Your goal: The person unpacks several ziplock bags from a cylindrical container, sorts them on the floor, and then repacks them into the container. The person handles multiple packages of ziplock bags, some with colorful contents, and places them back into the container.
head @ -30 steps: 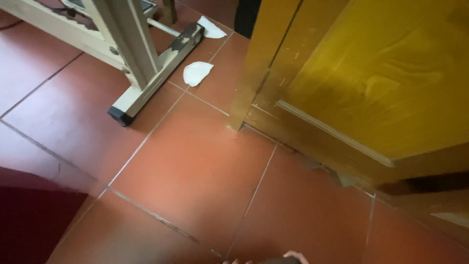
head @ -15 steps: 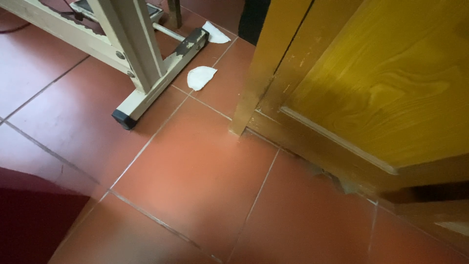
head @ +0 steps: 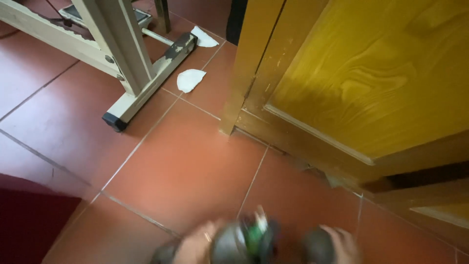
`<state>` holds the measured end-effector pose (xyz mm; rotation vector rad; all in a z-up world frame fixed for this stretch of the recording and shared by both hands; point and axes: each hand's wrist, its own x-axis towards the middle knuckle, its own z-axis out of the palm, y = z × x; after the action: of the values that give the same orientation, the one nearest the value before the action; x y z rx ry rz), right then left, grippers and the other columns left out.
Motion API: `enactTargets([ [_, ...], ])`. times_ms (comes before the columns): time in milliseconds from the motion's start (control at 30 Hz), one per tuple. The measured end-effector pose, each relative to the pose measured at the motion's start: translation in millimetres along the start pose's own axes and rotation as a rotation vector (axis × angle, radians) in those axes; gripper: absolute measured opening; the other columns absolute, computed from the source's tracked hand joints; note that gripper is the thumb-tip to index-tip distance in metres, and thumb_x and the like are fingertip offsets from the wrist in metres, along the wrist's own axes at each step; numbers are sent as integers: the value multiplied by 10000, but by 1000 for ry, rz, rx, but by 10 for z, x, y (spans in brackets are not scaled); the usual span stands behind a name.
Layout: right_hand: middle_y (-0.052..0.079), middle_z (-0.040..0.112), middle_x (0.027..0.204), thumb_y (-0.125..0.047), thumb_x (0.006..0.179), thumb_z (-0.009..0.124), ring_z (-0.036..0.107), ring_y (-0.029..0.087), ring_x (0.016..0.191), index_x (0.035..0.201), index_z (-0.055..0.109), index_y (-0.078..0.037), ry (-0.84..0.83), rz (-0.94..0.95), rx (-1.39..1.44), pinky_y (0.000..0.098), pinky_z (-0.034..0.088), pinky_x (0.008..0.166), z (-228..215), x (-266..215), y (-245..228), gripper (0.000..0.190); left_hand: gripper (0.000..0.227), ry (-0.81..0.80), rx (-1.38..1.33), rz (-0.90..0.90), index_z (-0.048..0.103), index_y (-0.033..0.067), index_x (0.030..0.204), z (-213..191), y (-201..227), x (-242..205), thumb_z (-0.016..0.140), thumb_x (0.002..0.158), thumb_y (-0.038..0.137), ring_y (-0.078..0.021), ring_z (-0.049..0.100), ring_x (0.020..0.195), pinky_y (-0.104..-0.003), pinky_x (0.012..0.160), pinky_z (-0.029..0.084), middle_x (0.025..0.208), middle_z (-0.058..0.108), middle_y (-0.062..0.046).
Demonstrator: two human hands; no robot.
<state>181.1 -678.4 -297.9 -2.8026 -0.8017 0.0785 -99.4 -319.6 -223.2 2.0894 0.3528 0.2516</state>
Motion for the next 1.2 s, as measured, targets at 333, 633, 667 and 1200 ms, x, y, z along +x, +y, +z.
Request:
enactTargets([
  [333,63,68,1544,-434,742,811,224,323,1354,1488,115,-361,-769,58,-295,457,448,1010,-33,854,-1687,1023,1112,262,-235,-183,365,123,1385,-728,40,1146,905,415,191,-196,614,1158,-302,971,482,1285,591,-46],
  [633,174,82,1565,-530,645,844,220,414,1398,1509,143,-208,-447,-371,357,603,329,1054,-882,1241,-2629,1158,1126,457,-309,-120,327,80,1385,-570,-40,958,932,439,173,-214,579,1193,-316,1031,465,1324,523,-91],
  [667,179,183,1531,-452,647,850,276,372,1387,1491,182,-137,-397,-480,458,537,319,1076,-1174,1263,-2929,1121,1092,510,-347,-102,351,74,1368,-532,-8,955,929,445,147,-214,579,1183,-317,1031,465,1310,524,-91],
  [1200,115,413,1271,-70,651,784,561,325,1084,1212,588,-264,-472,-799,164,409,520,919,-1558,1803,-3856,625,1162,572,182,-171,227,0,1439,-244,113,1110,918,557,306,-328,447,1225,-437,1003,372,1391,408,-175],
])
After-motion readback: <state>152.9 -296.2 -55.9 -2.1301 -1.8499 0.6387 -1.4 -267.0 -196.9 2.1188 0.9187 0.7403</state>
